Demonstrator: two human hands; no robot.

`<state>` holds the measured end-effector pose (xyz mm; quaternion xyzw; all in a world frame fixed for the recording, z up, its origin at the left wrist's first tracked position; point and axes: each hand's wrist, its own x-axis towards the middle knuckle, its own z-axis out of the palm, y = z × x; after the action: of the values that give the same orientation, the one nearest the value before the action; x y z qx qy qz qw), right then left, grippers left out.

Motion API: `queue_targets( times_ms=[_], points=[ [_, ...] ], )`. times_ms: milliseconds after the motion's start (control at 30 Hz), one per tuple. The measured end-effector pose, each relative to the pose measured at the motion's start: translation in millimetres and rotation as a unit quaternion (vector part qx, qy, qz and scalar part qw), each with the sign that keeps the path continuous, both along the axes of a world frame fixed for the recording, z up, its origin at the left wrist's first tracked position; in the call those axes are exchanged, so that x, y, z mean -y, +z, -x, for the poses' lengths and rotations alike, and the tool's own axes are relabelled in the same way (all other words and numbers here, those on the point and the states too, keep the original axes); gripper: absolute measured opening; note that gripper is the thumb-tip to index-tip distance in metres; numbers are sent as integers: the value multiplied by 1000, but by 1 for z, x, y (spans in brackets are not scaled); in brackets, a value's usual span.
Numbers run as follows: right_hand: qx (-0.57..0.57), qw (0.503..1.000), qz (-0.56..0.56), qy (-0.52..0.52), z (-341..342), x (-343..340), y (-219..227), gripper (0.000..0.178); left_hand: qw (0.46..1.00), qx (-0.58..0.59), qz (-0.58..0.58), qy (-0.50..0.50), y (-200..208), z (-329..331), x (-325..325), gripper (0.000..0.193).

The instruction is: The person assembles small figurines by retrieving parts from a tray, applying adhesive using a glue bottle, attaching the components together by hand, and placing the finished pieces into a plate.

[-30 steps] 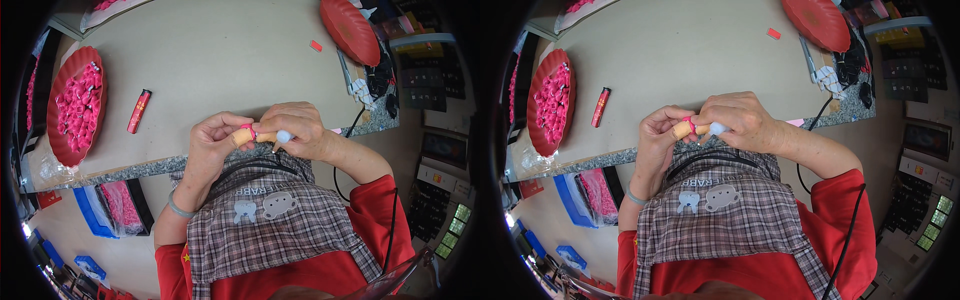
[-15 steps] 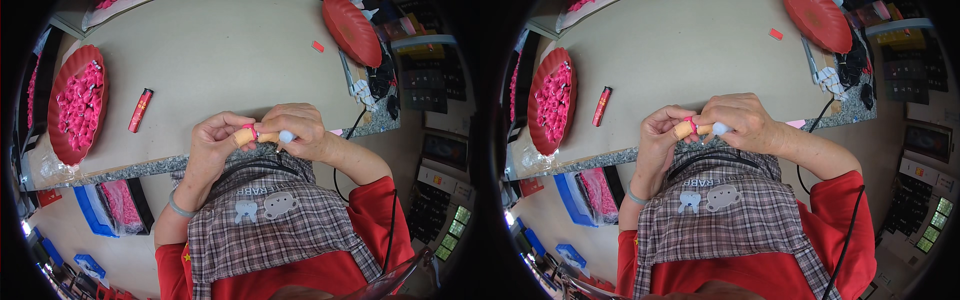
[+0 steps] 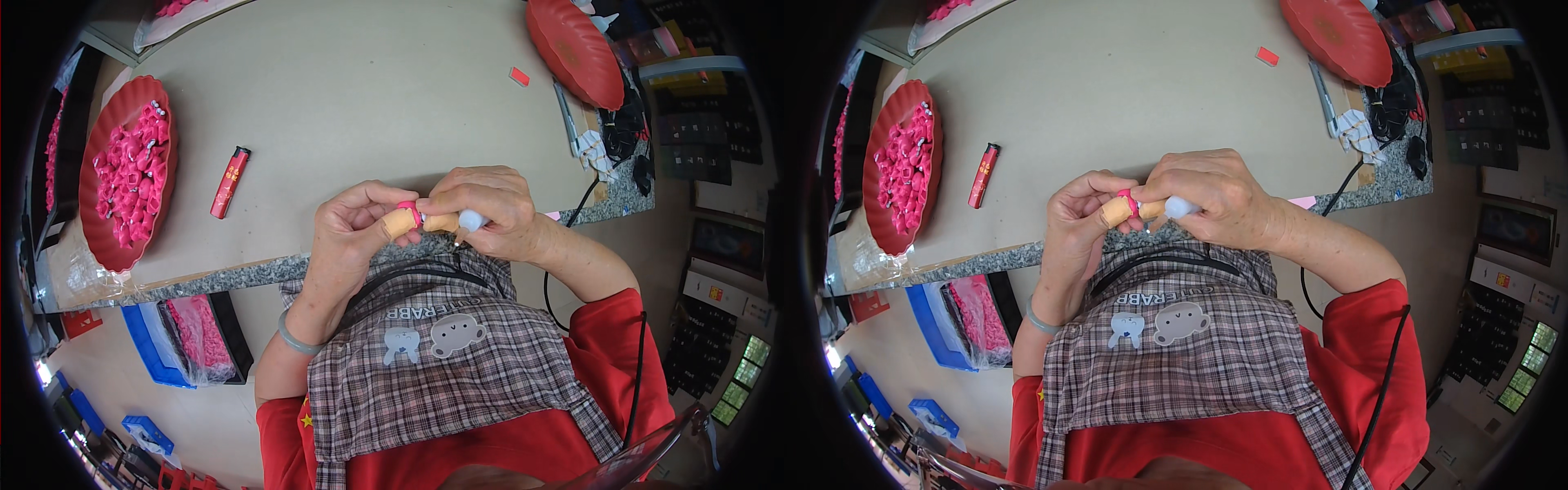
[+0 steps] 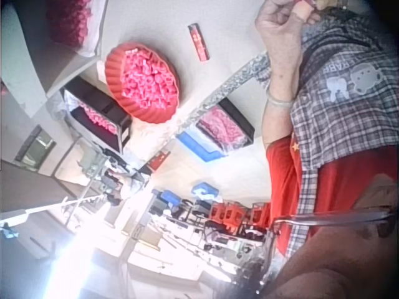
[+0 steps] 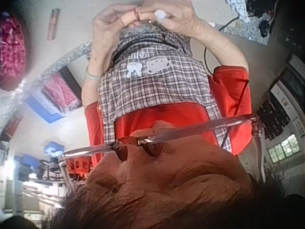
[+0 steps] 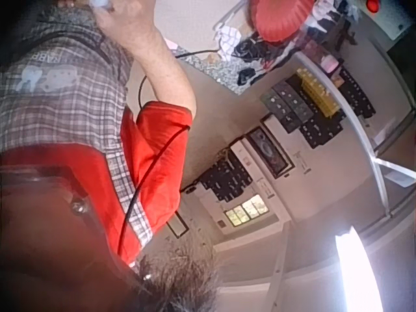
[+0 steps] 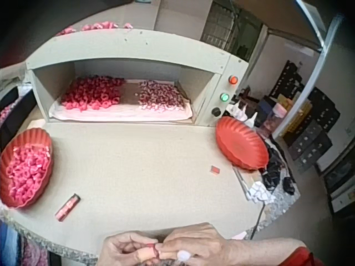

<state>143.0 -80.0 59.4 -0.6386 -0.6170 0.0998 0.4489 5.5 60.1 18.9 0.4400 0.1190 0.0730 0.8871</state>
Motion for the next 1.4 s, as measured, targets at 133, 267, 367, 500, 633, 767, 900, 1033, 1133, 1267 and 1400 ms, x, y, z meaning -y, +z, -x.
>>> queue_targets(
  times_ms=[133, 267, 367, 500, 633, 767, 900, 1033, 1133, 1267, 1400],
  points=[
    [3, 1000, 0, -2, 0, -1, 3, 28, 1000, 18, 16, 6, -2, -2, 1, 17],
    [20, 1000, -13, -4, -1, 0, 3, 27, 999, 30, 25, 8, -3, -2, 1, 19],
    [21, 1000, -17, -14, 1, 0, 4, 27, 999, 36, 25, 11, -3, -2, 1, 19],
    [38, 999, -21, -20, 0, 1, 6, 27, 999, 38, 28, 11, -4, -1, 2, 19],
    [44, 999, -25, -15, -1, 2, 7, 26, 999, 42, 20, 15, -5, -1, 2, 20],
    [45, 999, -24, -8, 0, 3, 4, 24, 999, 35, 8, 16, -3, 0, 3, 20],
    [39, 999, -28, -4, 0, 5, -1, 23, 999, 31, -14, 14, -3, 1, 3, 19],
    [35, 999, -40, -10, 2, 7, -9, 22, 1000, 20, -22, 7, -2, 2, 4, 18],
    [37, 998, -45, -16, 3, 7, -11, 20, 1000, 13, -27, 7, -1, 3, 5, 17],
    [40, 998, -40, -13, 3, 9, -13, 19, 1000, 3, -29, 7, 0, 3, 6, 17],
    [34, 999, -39, -11, 3, 9, -14, 19, 999, 0, -33, 4, 0, 3, 5, 17]
  ],
)
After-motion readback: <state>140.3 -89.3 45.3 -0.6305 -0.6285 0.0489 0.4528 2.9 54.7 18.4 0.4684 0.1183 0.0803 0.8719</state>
